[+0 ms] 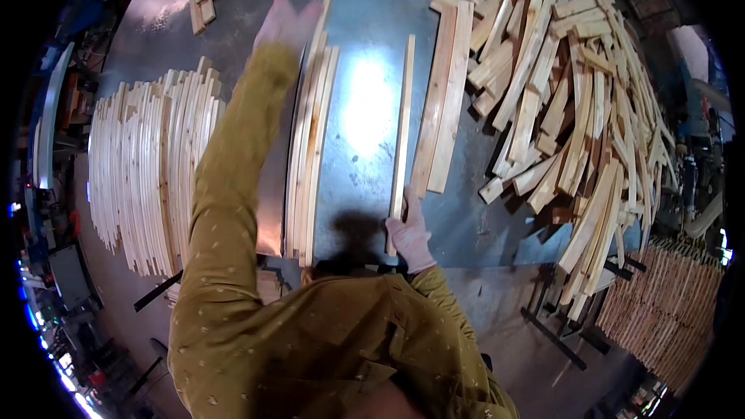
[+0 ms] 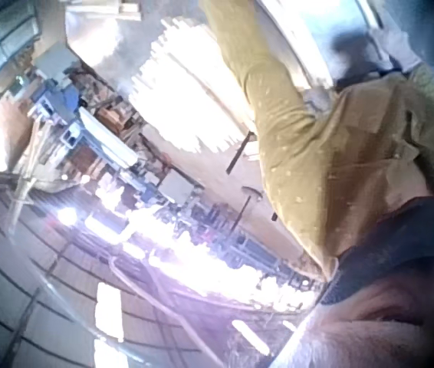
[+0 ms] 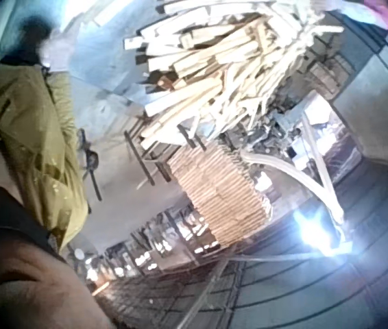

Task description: The person sorts thin wooden slats on a metal table, picking them up from a pile and arranging them into neat stacks. They repeatedly gather slats, align them, and place them into organized piles while wearing gloves.

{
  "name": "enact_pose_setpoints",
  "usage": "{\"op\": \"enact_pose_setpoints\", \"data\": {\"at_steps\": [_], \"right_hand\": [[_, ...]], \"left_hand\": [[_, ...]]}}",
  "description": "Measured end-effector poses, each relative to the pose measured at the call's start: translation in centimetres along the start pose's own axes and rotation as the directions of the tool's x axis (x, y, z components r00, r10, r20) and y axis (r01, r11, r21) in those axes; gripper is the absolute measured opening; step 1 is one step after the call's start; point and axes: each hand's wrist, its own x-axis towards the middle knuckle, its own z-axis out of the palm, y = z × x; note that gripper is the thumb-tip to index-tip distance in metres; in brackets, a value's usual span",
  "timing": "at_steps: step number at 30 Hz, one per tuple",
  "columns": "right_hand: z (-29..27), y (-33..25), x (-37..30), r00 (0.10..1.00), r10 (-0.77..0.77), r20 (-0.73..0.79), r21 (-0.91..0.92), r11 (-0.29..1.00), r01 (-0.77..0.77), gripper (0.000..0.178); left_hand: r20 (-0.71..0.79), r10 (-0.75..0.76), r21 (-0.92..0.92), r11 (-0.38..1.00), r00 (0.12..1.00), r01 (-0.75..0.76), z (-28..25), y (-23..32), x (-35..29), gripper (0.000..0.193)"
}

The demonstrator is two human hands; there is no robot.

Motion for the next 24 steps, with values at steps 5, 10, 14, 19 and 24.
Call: {"op": "enact_pose_setpoints", "data": {"at_steps": [5, 10, 14, 19, 24], "right_hand": [[-0.5, -2.5, 2.3, 0.914, 0.006, 0.405, 0.822, 0.435, -0.367, 0.055], [6.3, -2.1, -1.4, 0.908, -0.261, 0.328, -0.251, 0.903, 0.350, 0.057], [2.6, -3.9, 4.0, 0.972, -0.188, 0.138, -0.598, 0.767, 0.233, 0.088], [-4.8, -7.3, 12.2, 0.930, 0.259, -0.259, -0.617, 0.697, -0.366, 0.106], [-6.2, -4.4, 9.8, 0.999, 0.006, 0.043, 0.443, 0.896, -0.024, 0.094]], "left_hand": [[0.444, -0.369, 0.421, 0.890, 0.817, 0.174, -0.1, -9.0, -22.1, 0.113], [0.373, -0.273, 0.167, 0.960, 0.887, 0.225, 1.2, -12.0, -28.7, 0.119], [0.369, -0.298, 0.452, 0.885, 0.880, 0.109, 2.2, -11.3, -29.1, 0.121], [0.207, 0.100, 0.328, 0.930, 0.973, -0.166, 4.2, -8.3, -30.0, 0.103], [0.573, -0.056, -0.541, 0.723, 0.818, 0.429, 10.2, -2.1, -27.9, 0.073]]}}
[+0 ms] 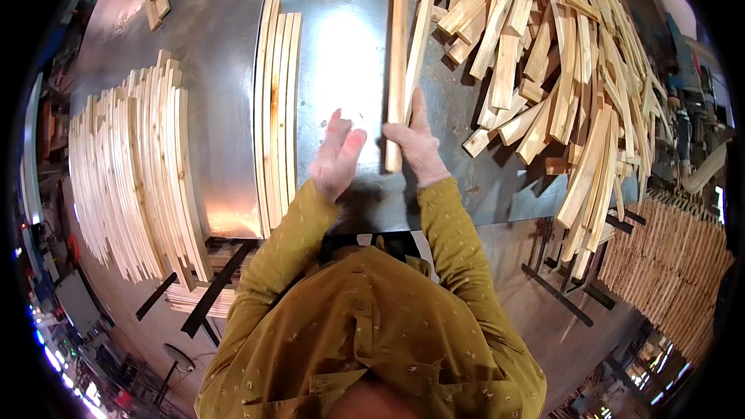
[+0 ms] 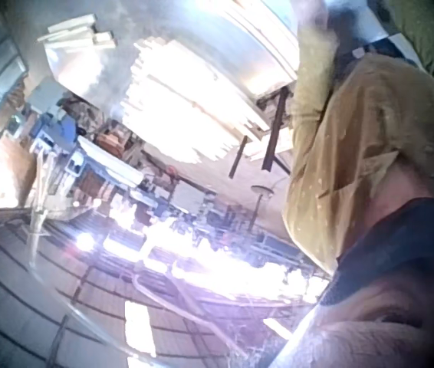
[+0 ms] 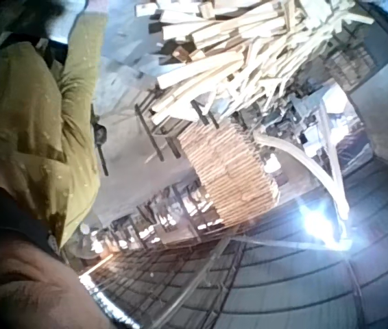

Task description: The person sorts thin wooden slats on a metal table, picking them up from a pile and arranging them into neat stacks. They repeatedly gather slats, align them, and place them into organized piles while wearing gloves.

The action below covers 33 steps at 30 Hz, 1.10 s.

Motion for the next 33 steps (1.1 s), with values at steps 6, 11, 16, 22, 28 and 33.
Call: {"op": "enact_pose_setpoints", "data": {"at_steps": [6, 11, 16, 22, 28, 33], "right_hand": [[-3.1, 3.6, -5.8, 0.840, 0.187, 0.510, 0.737, 0.409, -0.538, 0.076], [-3.0, 2.9, -6.6, 0.871, 0.321, 0.371, 0.353, 0.819, -0.452, 0.050], [-1.2, 7.0, -7.2, 0.904, 0.380, 0.198, 0.152, 0.899, -0.411, 0.042], [7.2, 5.4, -10.0, 0.913, 0.233, 0.335, -0.734, 0.672, 0.098, 0.089], [11.7, 9.0, -7.6, 0.780, 0.134, 0.611, -0.728, 0.481, 0.488, 0.079], [-1.9, -4.2, 5.9, 0.875, -0.485, -0.015, -0.917, 0.354, 0.181, 0.085]], "left_hand": [[0.584, -0.097, -0.704, 0.434, 0.806, 0.563, 2.5, -3.1, 5.2, 0.058], [0.086, -0.164, -0.434, 0.882, 0.983, 0.185, 2.4, -1.8, 3.2, 0.041], [-0.280, -0.082, 0.271, 0.949, 0.956, 0.161, -0.8, -3.6, -0.6, 0.054], [-0.490, 0.393, 0.719, 0.686, 0.778, 0.107, -6.2, -1.8, -9.0, 0.064], [-0.372, 0.030, 0.579, 0.789, 0.928, 0.206, -11.5, -2.8, -9.5, 0.062], [-0.637, 0.088, -0.113, 0.972, 0.766, -0.206, -11.7, -5.0, -10.0, 0.070]]}}
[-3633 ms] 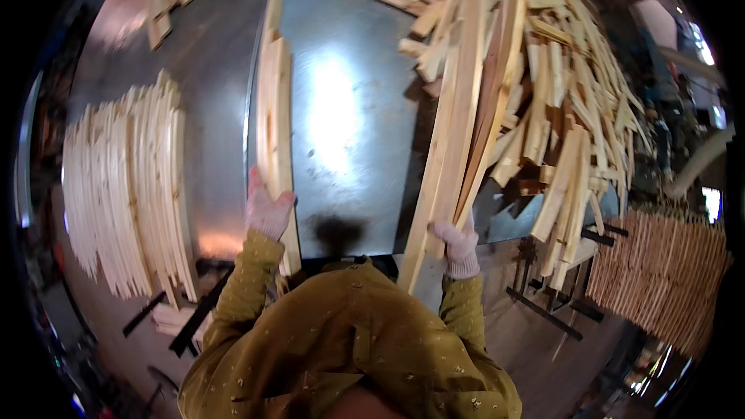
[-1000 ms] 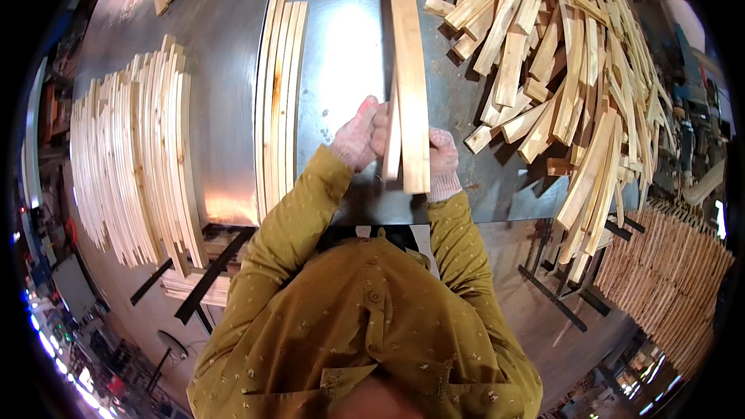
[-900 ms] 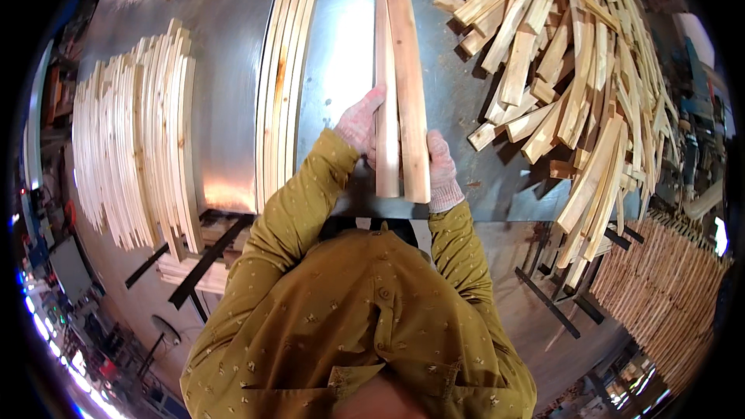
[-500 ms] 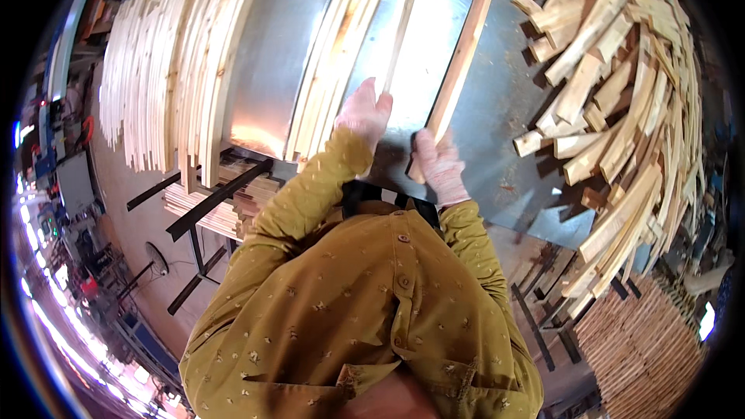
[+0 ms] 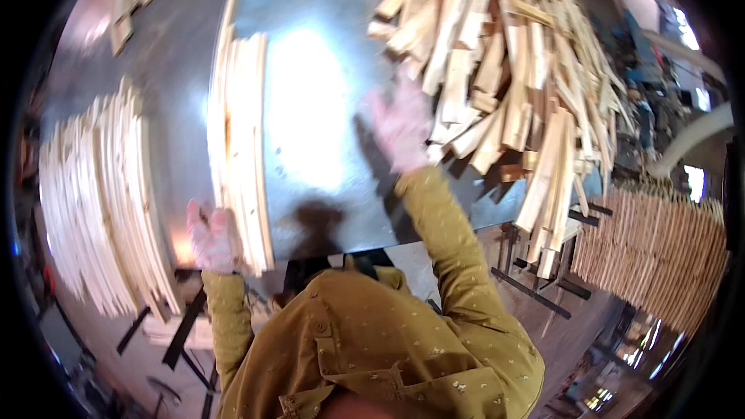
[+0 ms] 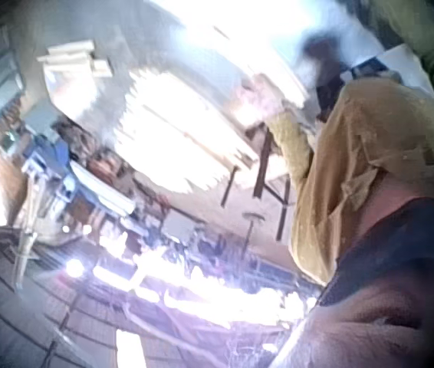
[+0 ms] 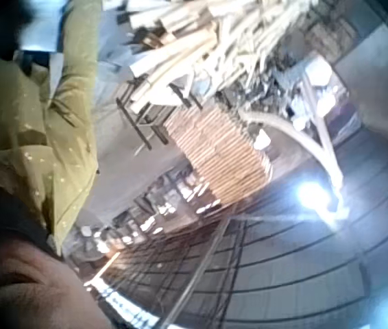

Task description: The person sorts thin wooden slats on a metal table, picking them up from a pile and arranging them into neat stacks. They repeatedly gather slats, align them, and place them into organized piles while wearing gloves.

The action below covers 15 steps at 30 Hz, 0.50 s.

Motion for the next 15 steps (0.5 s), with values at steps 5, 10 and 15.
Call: {"op": "enact_pose_setpoints", "data": {"at_steps": [5, 10, 15], "right_hand": [[-5.6, 11.1, 16.1, 0.684, 0.720, -0.120, -0.069, 0.681, -0.729, 0.118], [-6.4, 11.8, 18.5, 0.558, 0.808, 0.189, -0.022, 0.572, -0.820, 0.094], [-6.2, 15.0, 16.2, 0.747, 0.635, 0.195, 0.308, 0.684, -0.662, 0.079]], "left_hand": [[0.399, 0.021, 0.290, 0.945, 0.917, -0.148, 10.8, 5.9, 1.5, 0.063], [0.691, 0.059, 0.322, 0.867, 0.720, -0.380, 30.6, 9.9, 6.9, 0.066], [0.672, 0.312, 0.408, 0.601, 0.672, -0.687, 47.4, 8.2, 11.9, 0.069]]}}
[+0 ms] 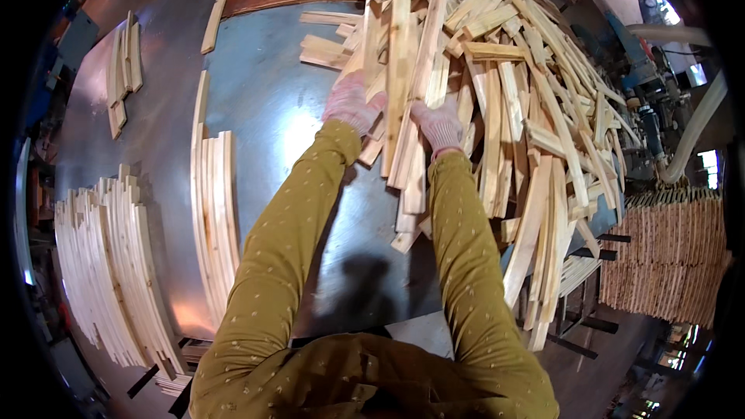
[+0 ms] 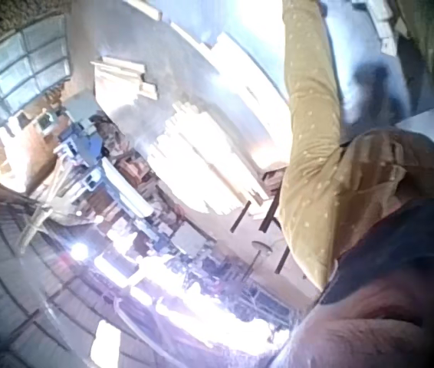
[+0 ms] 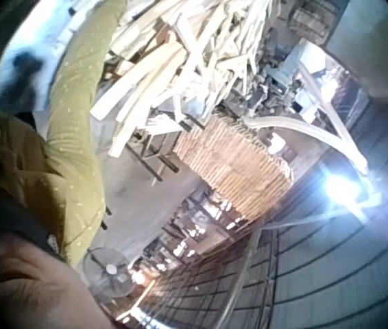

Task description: The person sorts thin wooden slats on a metal table, picking them up from a pile and arranging them into neat stacks. They repeatedly gather slats, align them, and place them into organized piles while wearing gloves.

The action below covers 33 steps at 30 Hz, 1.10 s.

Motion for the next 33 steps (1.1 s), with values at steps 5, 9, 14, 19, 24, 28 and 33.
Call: {"op": "enact_pose_setpoints", "data": {"at_steps": [5, 9, 14, 19, 24, 28, 33], "right_hand": [[2.5, 5.4, 2.2, 0.998, 0.062, -0.033, -0.070, 0.995, -0.064, 0.079], [1.9, 6.2, -1.1, 0.999, -0.030, 0.010, 0.167, 0.985, 0.028, 0.067], [5.0, 7.4, -11.6, 0.908, -0.408, -0.096, 0.264, 0.869, 0.418, 0.054], [7.2, 4.8, -18.9, 0.791, -0.584, 0.182, 0.349, 0.791, 0.503, 0.075], [10.7, 8.3, -26.8, 0.537, -0.339, 0.772, 0.537, 0.800, -0.267, 0.047], [11.0, 7.8, -28.8, 0.540, -0.340, 0.770, 0.548, 0.786, -0.287, 0.034], [12.0, 5.2, -26.8, 0.605, -0.419, 0.677, 0.647, 0.731, -0.218, 0.036]], "left_hand": [[-0.042, -0.276, 0.090, 0.956, 0.960, 0.279, 6.3, 3.8, 1.4, 0.067], [0.062, -0.408, -0.281, 0.868, 0.911, 0.408, 4.5, 2.4, -3.0, 0.057], [-0.168, -0.425, -0.383, 0.860, 0.889, 0.339, -2.0, -4.4, -12.2, 0.062], [0.076, -0.563, -0.755, 0.507, 0.823, 0.416, -5.4, -9.6, -16.3, 0.066], [0.187, -0.443, -0.948, 0.153, 0.877, 0.279, -8.1, -10.7, -17.3, 0.056], [0.262, -0.382, -0.963, -0.039, 0.886, 0.268, -11.3, -10.6, -18.6, 0.054], [0.332, -0.208, -0.942, -0.118, 0.920, 0.313, -13.1, -12.5, -21.6, 0.084]]}}
